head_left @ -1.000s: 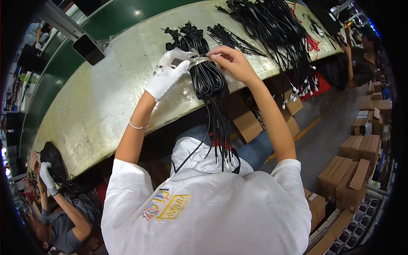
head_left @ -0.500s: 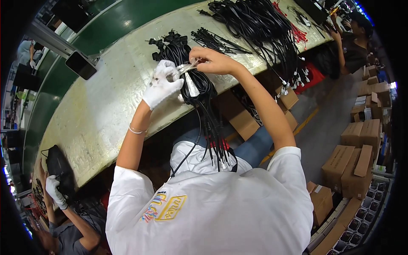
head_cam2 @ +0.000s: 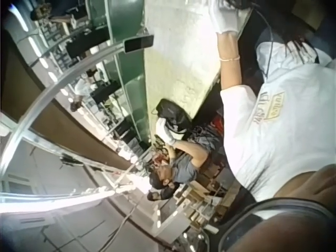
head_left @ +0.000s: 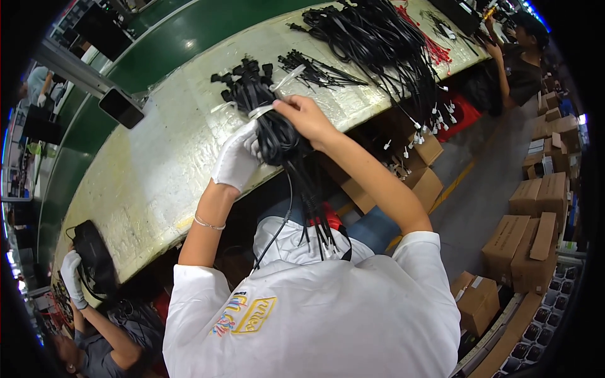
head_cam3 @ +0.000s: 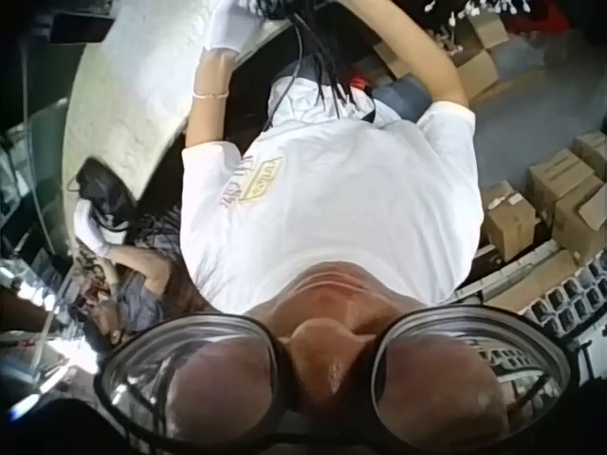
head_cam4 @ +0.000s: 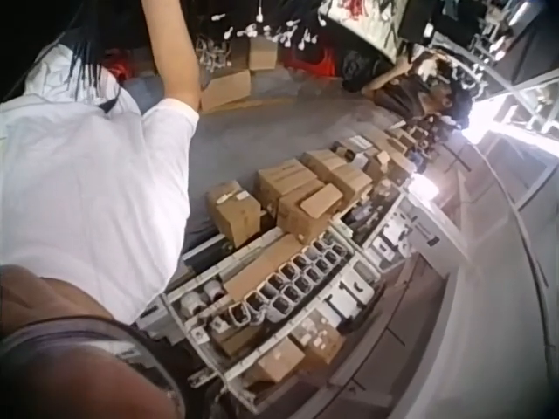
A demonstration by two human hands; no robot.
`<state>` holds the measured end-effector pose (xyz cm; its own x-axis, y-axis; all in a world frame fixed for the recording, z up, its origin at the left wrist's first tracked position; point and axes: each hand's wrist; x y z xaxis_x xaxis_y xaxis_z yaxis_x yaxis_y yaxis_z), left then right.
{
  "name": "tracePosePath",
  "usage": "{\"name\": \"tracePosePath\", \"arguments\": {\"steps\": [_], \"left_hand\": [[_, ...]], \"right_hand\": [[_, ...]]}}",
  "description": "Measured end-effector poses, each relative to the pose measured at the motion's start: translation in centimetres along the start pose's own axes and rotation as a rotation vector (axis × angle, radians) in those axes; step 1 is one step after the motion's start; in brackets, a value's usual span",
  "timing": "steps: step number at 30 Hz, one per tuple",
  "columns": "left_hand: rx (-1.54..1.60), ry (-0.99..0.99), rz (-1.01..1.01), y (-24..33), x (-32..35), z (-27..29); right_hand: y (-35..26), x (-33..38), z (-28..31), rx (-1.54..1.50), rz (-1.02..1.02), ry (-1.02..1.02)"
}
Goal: Assembling electronic components and bundling wire harnesses at a production station.
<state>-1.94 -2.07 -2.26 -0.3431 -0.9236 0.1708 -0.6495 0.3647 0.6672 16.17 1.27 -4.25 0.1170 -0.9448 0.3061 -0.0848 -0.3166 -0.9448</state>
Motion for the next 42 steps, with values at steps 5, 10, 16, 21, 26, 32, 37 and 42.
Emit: {"name": "tracePosePath", "arguments": {"steps": [5, 10, 16, 21, 26, 32, 37, 42], "left_hand": [[-0.069, 0.08, -0.095, -2.5, 1.5, 0.4], [-0.027, 0.053, -0.322, -3.6, 2.9, -2.8], [-0.084, -0.142, -0.464, -1.8, -1.5, -15.4], [0.286, -0.484, -0.452, -0.4, -12.7, -24.3], [-0.702, 0.138, -0.883, -7.6, -24.2, -24.0], [-1.429, -0.209, -1.026, -9.9, -24.3, -22.0], [-1.346, -0.096, -0.95, -9.3, -25.6, -21.9], [-1.271, 0.093, -0.954, -9.0, -27.2, -22.2]], "right_hand": [[0.1, 1.8, -2.4, 0.084, 0.298, 0.063], [-4.8, 6.0, -1.2, 0.232, 0.383, 0.056], [-12.1, 6.3, 5.5, 0.082, 0.583, 0.297], [-24.3, 1.9, 13.9, 0.469, 0.863, 0.424], [-24.8, -6.2, 24.0, 1.041, 0.903, 0.541], [-19.4, -10.2, 29.4, 0.679, 0.778, 0.687], [-24.7, -10.5, 25.5, 0.244, 0.75, 0.526], [-28.7, -10.7, 24.0, 0.297, 0.803, 0.518]]}}
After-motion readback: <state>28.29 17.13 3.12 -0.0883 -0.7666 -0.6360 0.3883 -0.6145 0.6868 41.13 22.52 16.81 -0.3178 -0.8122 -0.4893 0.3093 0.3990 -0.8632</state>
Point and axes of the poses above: each hand's wrist, its own x-axis away from the middle knuckle, its own z-axis out of the back of the hand, y = z × x, and after that the axes turned 11 degrees about -z, right-handed
